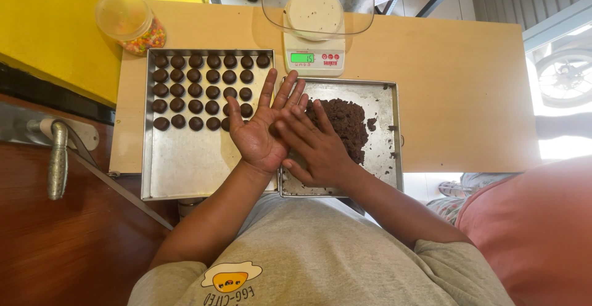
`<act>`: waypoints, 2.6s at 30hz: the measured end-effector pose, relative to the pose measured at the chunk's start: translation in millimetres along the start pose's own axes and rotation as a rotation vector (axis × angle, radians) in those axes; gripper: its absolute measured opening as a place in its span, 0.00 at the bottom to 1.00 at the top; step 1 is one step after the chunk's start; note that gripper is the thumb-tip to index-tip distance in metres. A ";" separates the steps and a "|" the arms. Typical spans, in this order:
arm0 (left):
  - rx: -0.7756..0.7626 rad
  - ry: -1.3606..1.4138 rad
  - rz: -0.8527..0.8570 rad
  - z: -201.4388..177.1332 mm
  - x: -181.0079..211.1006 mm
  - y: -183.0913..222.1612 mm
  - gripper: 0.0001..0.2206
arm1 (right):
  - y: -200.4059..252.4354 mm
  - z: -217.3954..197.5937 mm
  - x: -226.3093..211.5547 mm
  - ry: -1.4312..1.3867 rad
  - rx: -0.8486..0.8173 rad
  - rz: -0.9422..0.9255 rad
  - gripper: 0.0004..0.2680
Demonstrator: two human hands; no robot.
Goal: Rolling small portions of dark dough into uniform balls and placing them on a baking tray, occasionally using a scale for weight consistency.
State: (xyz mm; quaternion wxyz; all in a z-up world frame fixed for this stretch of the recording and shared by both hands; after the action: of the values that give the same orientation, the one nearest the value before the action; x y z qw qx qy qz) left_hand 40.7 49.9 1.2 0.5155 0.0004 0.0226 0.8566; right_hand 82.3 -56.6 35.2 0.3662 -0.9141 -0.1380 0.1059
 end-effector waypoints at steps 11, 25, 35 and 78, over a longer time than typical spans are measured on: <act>-0.079 -0.094 -0.037 -23.4 -5.0 -5.8 0.43 | 7.4 7.6 -1.6 -0.033 -0.018 -0.034 0.20; 0.009 -0.037 -0.017 -13.9 -3.6 -4.8 0.44 | 14.2 14.0 0.7 -0.054 0.017 0.047 0.23; -0.023 -0.025 -0.025 -14.8 -2.1 -5.1 0.43 | 9.6 11.9 1.0 -0.048 0.021 0.026 0.20; 0.054 -0.101 -0.052 -8.9 -7.0 9.7 0.39 | 5.0 -0.2 -11.2 -0.075 -0.091 0.048 0.21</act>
State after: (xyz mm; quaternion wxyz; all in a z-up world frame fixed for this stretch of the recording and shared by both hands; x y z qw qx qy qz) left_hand 35.2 38.9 -7.2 0.5379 0.0570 0.0198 0.8409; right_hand 72.7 -63.9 33.0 0.3164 -0.9282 -0.1341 0.1424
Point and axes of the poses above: each hand's wrist, its own y-axis away from the middle knuckle, its own z-axis out of the palm, x = y × z, the point moved 5 cm from there along -y, towards the middle knuckle, and after that the axes turned 5 degrees about -z, right-handed, at the moved point
